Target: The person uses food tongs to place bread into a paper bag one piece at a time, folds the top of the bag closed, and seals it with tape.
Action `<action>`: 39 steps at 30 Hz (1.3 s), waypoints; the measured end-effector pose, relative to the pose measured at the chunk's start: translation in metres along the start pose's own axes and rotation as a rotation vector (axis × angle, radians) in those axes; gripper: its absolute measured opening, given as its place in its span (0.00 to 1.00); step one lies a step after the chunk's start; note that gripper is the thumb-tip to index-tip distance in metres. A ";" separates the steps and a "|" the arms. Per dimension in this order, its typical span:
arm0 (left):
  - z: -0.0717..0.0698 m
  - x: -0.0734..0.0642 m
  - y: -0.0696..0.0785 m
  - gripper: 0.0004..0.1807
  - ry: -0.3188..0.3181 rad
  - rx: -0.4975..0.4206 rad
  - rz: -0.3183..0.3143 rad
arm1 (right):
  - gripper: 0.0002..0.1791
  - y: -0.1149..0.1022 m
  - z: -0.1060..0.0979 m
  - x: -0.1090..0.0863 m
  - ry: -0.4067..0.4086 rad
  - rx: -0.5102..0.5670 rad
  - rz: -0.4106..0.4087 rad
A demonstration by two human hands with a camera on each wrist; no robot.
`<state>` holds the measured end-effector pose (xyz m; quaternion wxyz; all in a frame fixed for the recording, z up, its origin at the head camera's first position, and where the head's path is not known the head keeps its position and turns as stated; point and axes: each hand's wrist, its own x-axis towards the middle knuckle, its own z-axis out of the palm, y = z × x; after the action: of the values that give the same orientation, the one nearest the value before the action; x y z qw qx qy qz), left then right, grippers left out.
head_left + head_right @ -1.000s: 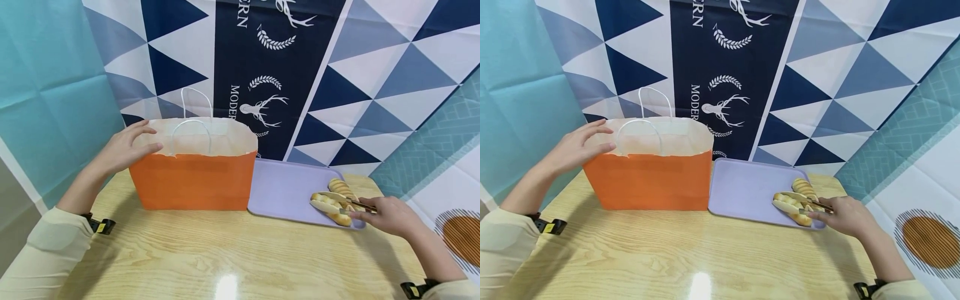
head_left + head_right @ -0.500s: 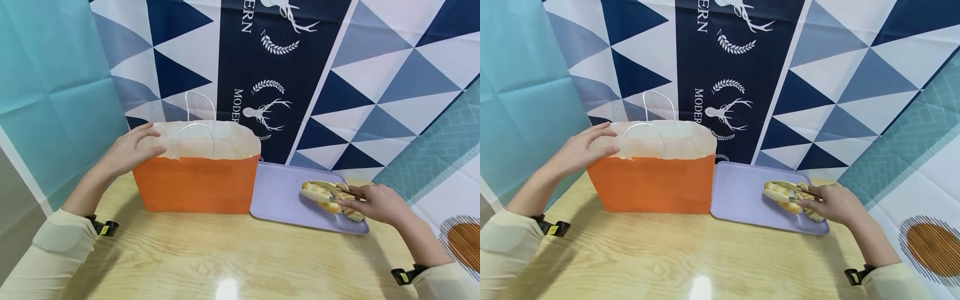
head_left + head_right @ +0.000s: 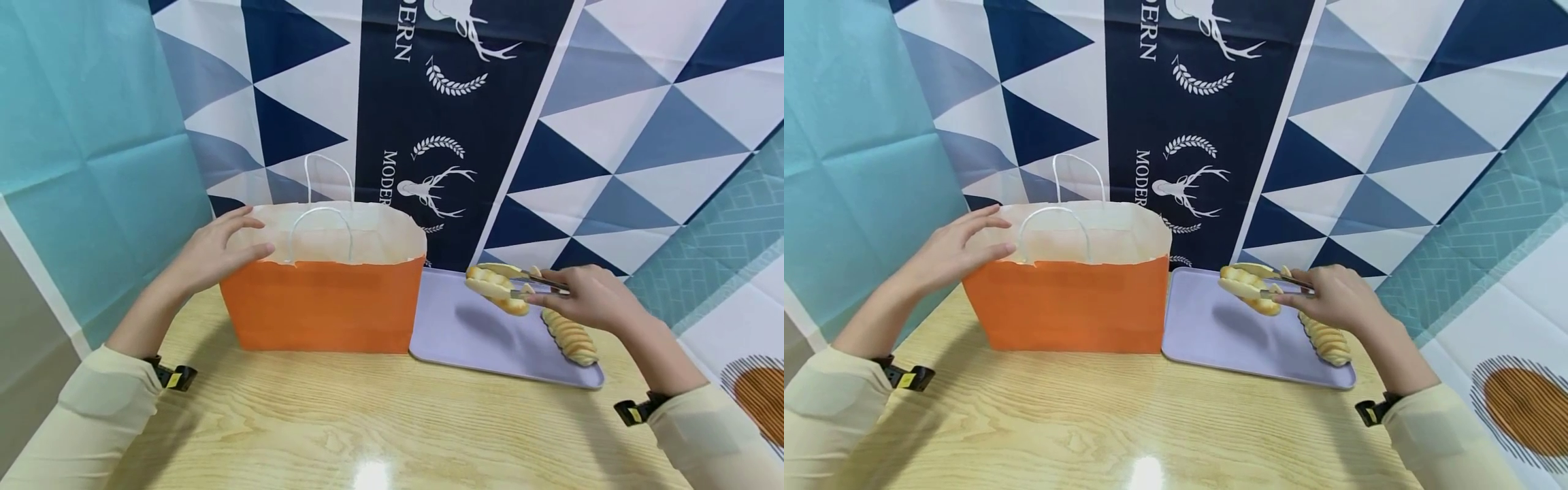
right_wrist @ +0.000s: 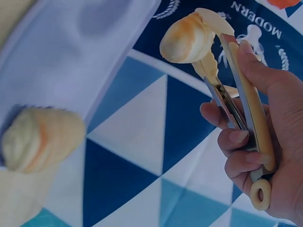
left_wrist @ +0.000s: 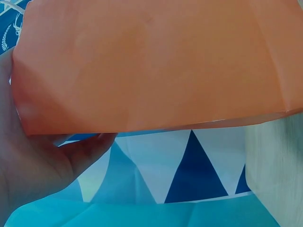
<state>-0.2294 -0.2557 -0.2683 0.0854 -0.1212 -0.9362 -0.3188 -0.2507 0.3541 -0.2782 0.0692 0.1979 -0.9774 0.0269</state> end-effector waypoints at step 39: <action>0.003 0.003 -0.002 0.35 0.013 0.006 0.008 | 0.38 -0.099 -0.087 0.072 0.299 -0.120 -0.166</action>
<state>-0.2331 -0.2544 -0.2712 0.0929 -0.1224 -0.9360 -0.3167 -0.2673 0.2425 -0.1789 0.2276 0.2671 -0.9364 -0.0082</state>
